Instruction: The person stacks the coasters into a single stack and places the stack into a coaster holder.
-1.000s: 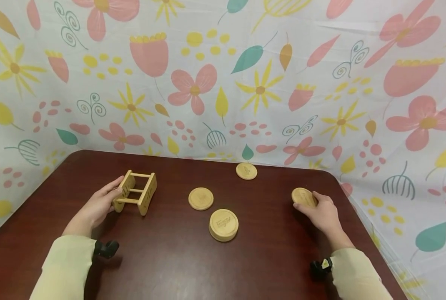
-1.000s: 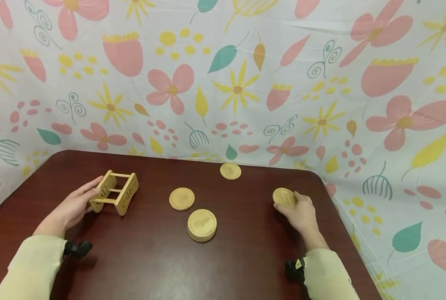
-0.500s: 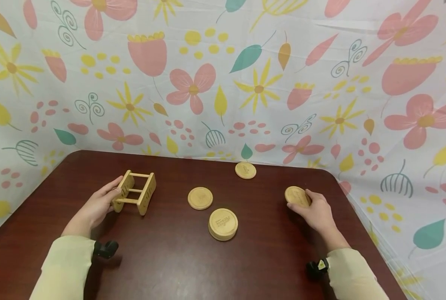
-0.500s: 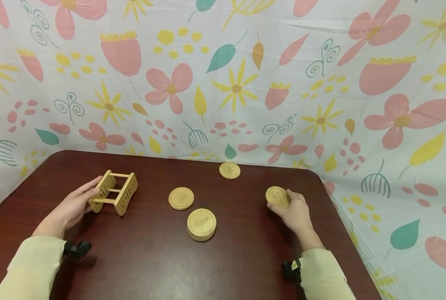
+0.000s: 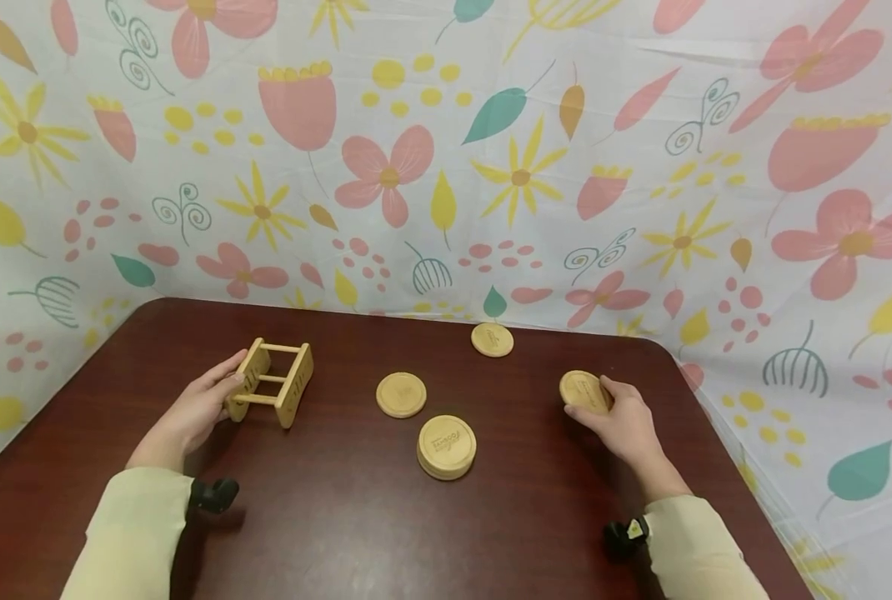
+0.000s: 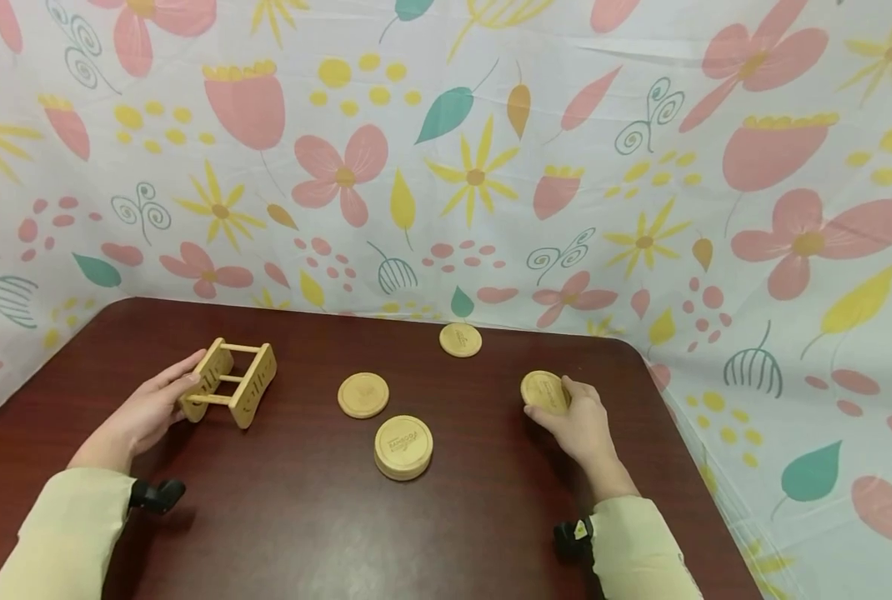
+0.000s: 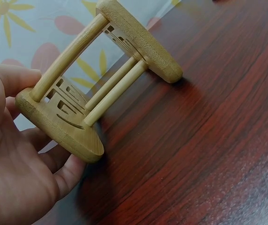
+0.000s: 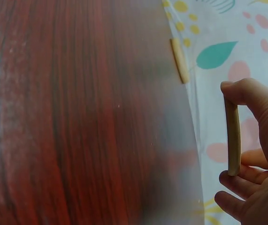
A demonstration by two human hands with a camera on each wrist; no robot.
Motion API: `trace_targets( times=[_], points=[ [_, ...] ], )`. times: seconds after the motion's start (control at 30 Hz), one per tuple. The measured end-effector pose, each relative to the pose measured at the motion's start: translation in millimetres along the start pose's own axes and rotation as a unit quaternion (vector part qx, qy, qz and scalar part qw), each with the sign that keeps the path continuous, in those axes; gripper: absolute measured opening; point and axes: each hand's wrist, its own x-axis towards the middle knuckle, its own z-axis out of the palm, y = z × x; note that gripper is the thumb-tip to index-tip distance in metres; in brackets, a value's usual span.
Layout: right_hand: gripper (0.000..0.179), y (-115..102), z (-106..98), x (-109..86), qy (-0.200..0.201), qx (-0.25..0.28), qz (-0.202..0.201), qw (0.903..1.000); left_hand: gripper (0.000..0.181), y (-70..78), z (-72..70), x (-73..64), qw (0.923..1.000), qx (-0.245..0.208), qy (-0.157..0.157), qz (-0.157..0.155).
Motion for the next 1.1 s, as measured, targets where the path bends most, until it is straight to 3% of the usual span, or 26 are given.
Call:
trace_targets(
  times=[1.1],
  points=[
    [0.087,-13,10,-4.0,0.009,-0.001,-0.044,0.9990,0.057,2.3,1.3,0.3,1.0000,-0.006,0.006,0.002]
  ],
)
